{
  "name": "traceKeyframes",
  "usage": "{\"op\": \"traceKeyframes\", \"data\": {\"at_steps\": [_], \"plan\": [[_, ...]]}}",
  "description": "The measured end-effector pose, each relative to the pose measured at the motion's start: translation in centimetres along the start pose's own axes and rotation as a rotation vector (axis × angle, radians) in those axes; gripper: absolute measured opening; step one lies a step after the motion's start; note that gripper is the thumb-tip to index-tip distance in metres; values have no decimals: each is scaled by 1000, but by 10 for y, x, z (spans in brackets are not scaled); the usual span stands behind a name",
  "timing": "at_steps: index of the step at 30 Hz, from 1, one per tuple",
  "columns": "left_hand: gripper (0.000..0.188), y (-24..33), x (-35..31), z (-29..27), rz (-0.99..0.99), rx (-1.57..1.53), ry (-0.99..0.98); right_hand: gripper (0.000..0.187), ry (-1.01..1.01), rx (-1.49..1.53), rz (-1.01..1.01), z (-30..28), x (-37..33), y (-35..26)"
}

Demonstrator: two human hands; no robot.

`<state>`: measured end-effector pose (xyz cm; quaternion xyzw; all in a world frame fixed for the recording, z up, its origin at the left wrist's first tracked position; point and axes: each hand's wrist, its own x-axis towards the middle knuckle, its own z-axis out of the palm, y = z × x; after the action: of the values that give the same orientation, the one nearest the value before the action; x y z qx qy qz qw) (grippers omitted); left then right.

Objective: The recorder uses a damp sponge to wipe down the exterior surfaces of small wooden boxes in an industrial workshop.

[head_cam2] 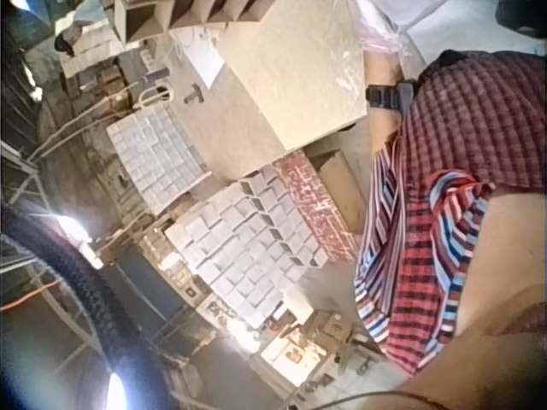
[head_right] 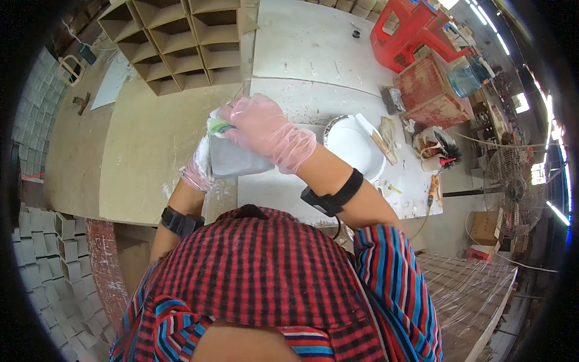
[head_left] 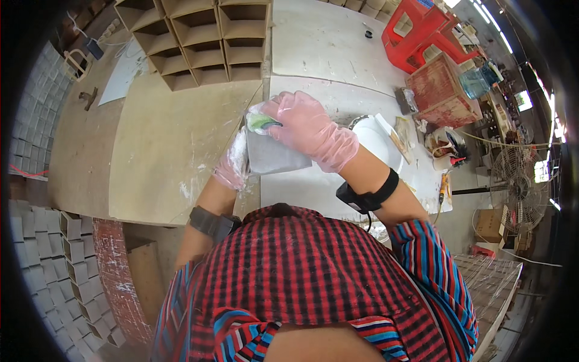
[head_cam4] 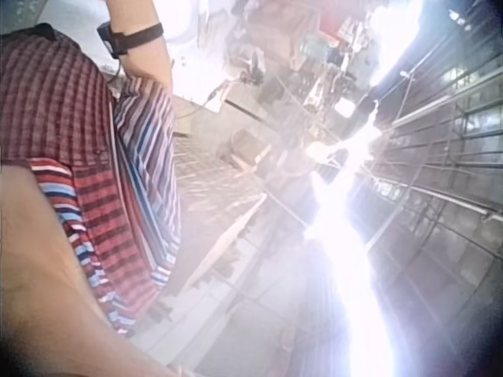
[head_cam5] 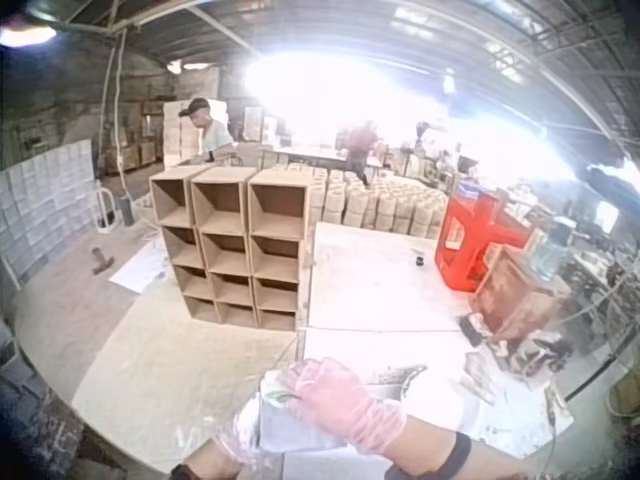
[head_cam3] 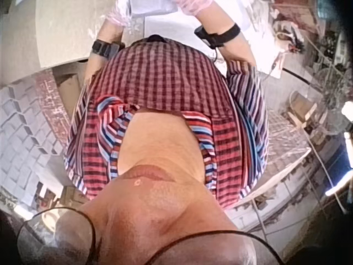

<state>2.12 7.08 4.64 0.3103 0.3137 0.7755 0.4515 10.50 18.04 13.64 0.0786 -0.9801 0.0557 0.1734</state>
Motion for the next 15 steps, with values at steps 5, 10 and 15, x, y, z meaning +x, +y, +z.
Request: {"op": "traceKeyframes", "data": {"at_steps": [5, 10, 15], "plan": [[33, 1, -7, -28, -66, 701, -23, 37, -179, 57, -201, 13, -15, -29], [37, 2, -21, -38, 150, 891, -175, 36, 189, 155, -265, 10, -5, -27], [35, -7, -4, -27, -329, -325, 175, 33, 108, 50, -24, 16, 22, 4]]}}
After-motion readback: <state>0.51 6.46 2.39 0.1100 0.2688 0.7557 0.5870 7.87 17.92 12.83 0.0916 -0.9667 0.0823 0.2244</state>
